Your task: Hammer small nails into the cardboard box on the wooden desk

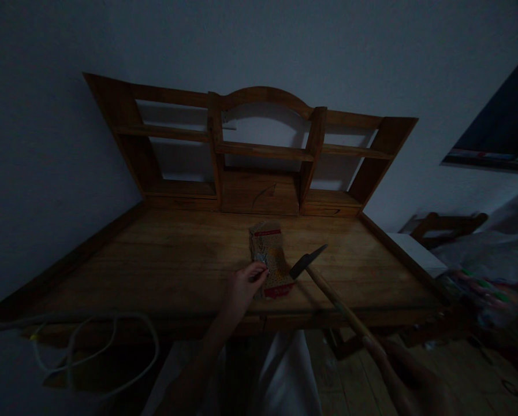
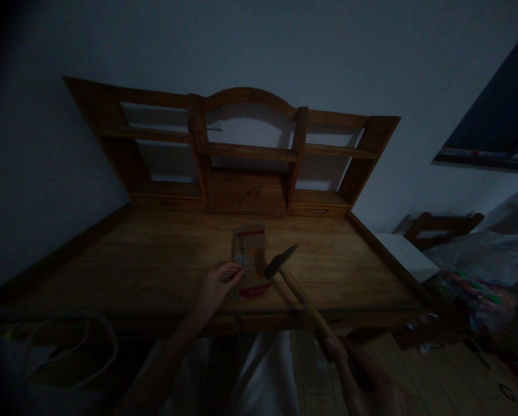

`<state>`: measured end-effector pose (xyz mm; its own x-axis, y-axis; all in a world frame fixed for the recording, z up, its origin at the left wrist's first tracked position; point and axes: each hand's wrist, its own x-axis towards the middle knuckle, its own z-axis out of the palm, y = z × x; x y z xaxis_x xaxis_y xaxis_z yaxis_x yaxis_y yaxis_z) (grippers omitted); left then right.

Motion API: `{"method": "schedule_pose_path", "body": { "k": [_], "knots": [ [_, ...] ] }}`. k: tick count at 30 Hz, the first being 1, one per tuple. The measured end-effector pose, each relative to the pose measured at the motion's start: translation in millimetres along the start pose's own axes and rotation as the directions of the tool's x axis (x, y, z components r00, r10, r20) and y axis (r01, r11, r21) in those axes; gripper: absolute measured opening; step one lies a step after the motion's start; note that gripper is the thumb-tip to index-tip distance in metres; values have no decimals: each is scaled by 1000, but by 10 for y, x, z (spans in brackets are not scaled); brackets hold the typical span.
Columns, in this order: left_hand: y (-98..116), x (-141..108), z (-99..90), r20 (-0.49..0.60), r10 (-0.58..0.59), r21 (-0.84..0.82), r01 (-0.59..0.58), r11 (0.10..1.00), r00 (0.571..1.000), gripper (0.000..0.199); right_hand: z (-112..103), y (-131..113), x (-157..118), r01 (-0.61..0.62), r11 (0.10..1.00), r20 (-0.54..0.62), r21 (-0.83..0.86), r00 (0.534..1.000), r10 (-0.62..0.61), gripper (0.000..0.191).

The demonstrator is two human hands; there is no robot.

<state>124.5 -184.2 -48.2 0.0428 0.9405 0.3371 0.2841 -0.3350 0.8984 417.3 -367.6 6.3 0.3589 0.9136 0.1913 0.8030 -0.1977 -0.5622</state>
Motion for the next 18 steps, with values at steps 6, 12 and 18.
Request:
{"method": "schedule_pose_path", "body": {
  "k": [6, 12, 18],
  "knots": [
    [-50, 14, 3, 15, 11, 30, -12, 999, 1000, 15, 36, -221, -32, -44, 995, -86, -88, 996, 36, 47],
    [-35, 11, 1, 14, 11, 8, -12, 1000, 1000, 15, 104, -362, 3, 12, 985, -99, -174, 995, -30, 55],
    [-31, 16, 10, 15, 3, -5, -3, 1000, 1000, 15, 99, -463, 37, 133, 971, -146, -201, 976, -164, 51]
  ]
}}
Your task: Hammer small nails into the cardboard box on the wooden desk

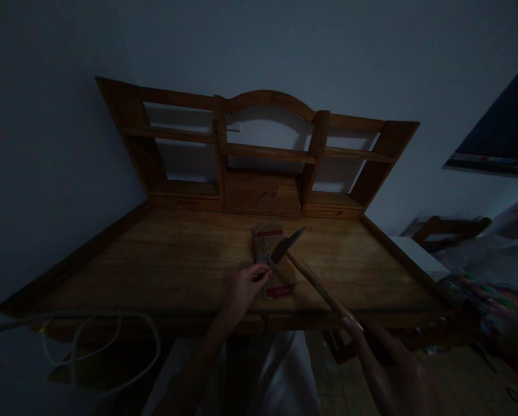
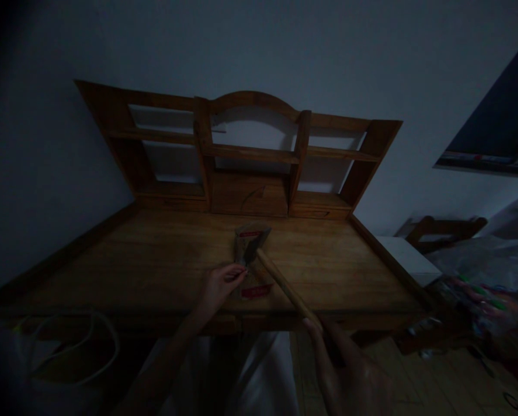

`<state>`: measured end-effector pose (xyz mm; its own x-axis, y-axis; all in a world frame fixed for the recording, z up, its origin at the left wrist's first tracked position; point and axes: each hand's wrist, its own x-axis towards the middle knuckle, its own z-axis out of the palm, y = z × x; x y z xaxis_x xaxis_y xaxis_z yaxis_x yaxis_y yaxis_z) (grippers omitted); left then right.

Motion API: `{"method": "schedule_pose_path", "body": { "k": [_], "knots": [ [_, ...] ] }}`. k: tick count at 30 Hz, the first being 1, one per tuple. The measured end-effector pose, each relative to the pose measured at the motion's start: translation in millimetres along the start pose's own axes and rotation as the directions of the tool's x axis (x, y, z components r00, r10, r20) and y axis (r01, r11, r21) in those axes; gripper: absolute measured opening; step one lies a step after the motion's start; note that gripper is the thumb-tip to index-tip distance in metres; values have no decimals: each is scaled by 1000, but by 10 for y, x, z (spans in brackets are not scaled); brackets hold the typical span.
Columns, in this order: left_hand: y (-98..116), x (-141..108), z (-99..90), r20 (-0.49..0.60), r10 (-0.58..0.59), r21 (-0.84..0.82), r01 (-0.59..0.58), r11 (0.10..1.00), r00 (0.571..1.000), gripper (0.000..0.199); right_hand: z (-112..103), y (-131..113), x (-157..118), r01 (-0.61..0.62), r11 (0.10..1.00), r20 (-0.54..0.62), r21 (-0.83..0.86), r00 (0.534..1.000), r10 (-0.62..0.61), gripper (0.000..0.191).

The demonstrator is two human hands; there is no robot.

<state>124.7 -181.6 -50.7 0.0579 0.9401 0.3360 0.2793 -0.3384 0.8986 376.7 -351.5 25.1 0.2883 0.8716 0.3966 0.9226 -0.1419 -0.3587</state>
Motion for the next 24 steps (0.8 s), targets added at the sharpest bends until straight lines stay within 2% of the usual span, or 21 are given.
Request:
{"method": "schedule_pose_path", "body": {
  "k": [5, 8, 12, 15, 19, 24],
  "knots": [
    [6, -3, 9, -13, -7, -11, 7, 1000, 1000, 15, -74, -105, 12, 88, 995, -45, -52, 995, -90, 50],
    [39, -11, 2, -23, -9, 8, 9, 1000, 1000, 14, -73, -168, 4, 164, 975, -71, -149, 982, -176, 49],
    [62, -16, -16, -25, 5, 75, -3, 997, 1000, 13, -51, -259, 5, 232, 932, -51, -278, 965, -256, 45],
    [54, -14, -19, -18, 10, 76, -8, 997, 1000, 14, -46, -260, 11, 265, 915, -91, -304, 948, -305, 47],
    [20, -12, -6, -8, 0, 32, 0, 999, 1000, 15, -57, -194, 9, 253, 934, -146, -252, 944, -295, 47],
    [-23, -5, 4, -15, 3, 34, -2, 999, 1000, 15, -94, -251, 6, 246, 932, -91, -267, 956, -278, 47]
  ]
}}
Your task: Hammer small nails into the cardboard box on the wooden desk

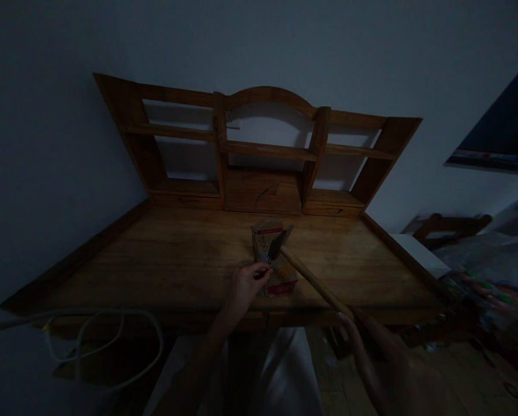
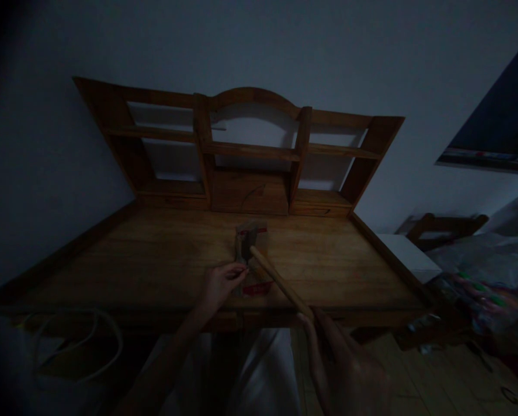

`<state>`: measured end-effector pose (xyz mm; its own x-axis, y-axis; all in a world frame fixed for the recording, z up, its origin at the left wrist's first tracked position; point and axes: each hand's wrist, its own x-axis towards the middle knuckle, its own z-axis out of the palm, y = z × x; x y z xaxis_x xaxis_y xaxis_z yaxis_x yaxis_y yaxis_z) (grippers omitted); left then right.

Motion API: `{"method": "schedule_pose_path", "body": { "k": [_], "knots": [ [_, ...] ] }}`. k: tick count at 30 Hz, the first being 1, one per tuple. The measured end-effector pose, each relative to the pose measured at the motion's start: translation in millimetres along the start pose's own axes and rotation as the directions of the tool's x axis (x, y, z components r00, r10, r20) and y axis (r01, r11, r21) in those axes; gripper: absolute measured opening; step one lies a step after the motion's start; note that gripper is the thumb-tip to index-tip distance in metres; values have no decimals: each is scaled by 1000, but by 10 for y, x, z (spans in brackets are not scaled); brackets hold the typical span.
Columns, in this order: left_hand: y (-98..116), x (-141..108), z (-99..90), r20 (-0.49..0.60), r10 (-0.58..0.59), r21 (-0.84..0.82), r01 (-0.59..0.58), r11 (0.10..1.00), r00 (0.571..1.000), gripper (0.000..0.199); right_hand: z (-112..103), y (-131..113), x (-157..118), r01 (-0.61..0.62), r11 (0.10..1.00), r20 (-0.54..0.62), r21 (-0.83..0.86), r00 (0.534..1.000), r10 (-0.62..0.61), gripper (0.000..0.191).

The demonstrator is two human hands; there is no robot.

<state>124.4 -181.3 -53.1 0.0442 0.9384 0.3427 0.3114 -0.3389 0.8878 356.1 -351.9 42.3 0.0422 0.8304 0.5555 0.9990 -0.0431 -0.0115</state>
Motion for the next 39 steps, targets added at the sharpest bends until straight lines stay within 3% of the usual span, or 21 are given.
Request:
{"method": "schedule_pose_path", "body": {
  "k": [4, 11, 19, 27, 33, 36, 39],
  "knots": [
    [3, 11, -7, 6, -8, 44, 8, 999, 1000, 15, 9, -62, 23, 27, 999, 48, -45, 999, -25, 45],
    [55, 1, -13, 20, -9, 9, 9, 1000, 1000, 15, 44, 27, 21, 11, 998, -91, 66, 996, -5, 46],
    [41, 10, -14, 10, -27, 61, 26, 998, 1000, 13, 107, -12, -42, 23, 999, -14, 22, 1000, -22, 46],
    [-13, 5, 11, 9, -18, 57, 18, 998, 1000, 15, 47, 8, -9, -47, 996, -99, 71, 994, 54, 47],
    [27, 7, -7, 14, -16, 70, 15, 997, 1000, 13, -17, 16, -11, -9, 1000, 18, 26, 1000, 8, 45],
    [78, 6, -20, 8, -34, 90, 34, 995, 999, 12, -20, -66, -40, -57, 998, 108, 5, 993, 57, 46],
    [106, 2, -24, 16, -43, 106, 41, 994, 999, 13, -5, -90, -75, -109, 993, 122, 50, 987, 102, 47]
  ]
}}
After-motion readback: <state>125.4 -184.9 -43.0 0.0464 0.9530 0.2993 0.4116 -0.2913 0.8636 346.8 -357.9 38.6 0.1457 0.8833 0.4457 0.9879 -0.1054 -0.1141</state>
